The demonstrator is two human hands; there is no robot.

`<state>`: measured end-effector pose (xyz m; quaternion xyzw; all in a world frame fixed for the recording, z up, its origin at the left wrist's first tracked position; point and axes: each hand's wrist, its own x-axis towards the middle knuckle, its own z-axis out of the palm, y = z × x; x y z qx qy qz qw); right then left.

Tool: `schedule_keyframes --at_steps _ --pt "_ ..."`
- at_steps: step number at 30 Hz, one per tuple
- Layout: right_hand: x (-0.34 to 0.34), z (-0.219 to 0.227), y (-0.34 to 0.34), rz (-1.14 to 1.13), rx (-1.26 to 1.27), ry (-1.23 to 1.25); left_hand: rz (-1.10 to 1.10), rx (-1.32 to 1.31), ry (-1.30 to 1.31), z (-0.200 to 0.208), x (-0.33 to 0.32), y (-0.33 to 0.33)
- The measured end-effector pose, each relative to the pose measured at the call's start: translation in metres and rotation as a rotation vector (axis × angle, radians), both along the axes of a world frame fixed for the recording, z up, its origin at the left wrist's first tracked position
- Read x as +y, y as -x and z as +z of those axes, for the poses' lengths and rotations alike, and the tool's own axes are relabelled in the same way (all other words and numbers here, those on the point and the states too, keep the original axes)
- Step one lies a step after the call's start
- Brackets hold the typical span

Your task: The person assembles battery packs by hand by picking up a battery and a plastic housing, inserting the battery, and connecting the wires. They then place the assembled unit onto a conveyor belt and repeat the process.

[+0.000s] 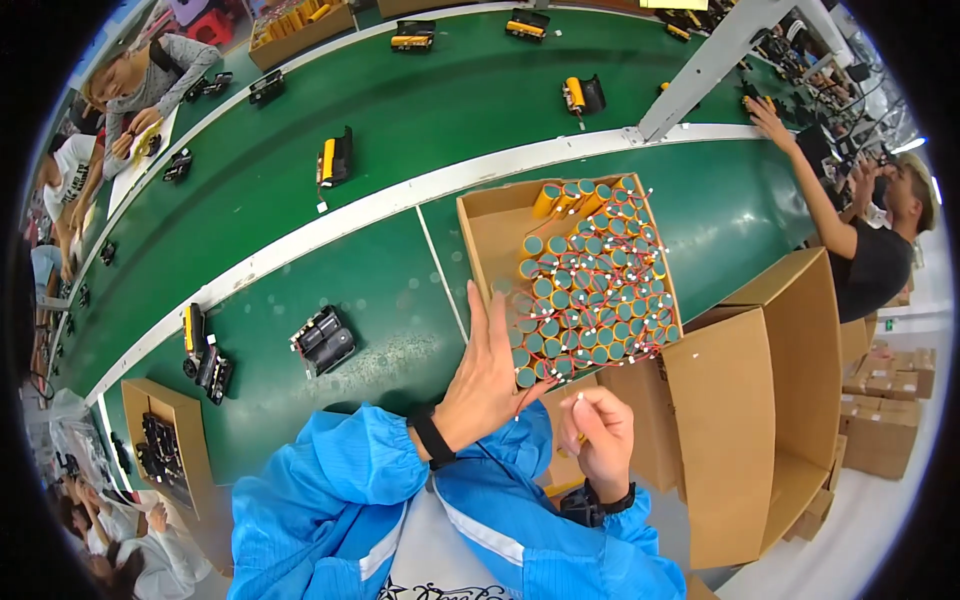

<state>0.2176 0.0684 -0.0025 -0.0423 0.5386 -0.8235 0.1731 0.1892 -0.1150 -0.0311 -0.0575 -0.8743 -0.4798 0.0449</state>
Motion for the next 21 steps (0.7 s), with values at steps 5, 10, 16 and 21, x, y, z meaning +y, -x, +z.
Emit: schedule_keyframes --at_steps 5,10,16,21 --pt "-0.017 -0.01 -0.01 -0.037 0.007 -0.038 0.081 0.135 0.005 -0.02 0.016 0.003" --pt "-0.068 0.0 -0.03 -0.013 0.063 -0.096 0.071 0.171 -0.025 -0.03 0.012 0.009" --pt "-0.115 0.002 -0.009 0.108 0.018 0.071 -0.02 0.207 0.336 -0.021 -0.077 -0.022" --pt "-0.162 -0.012 -0.003 0.31 -0.068 0.039 0.132 0.031 0.037 0.03 -0.172 -0.085"
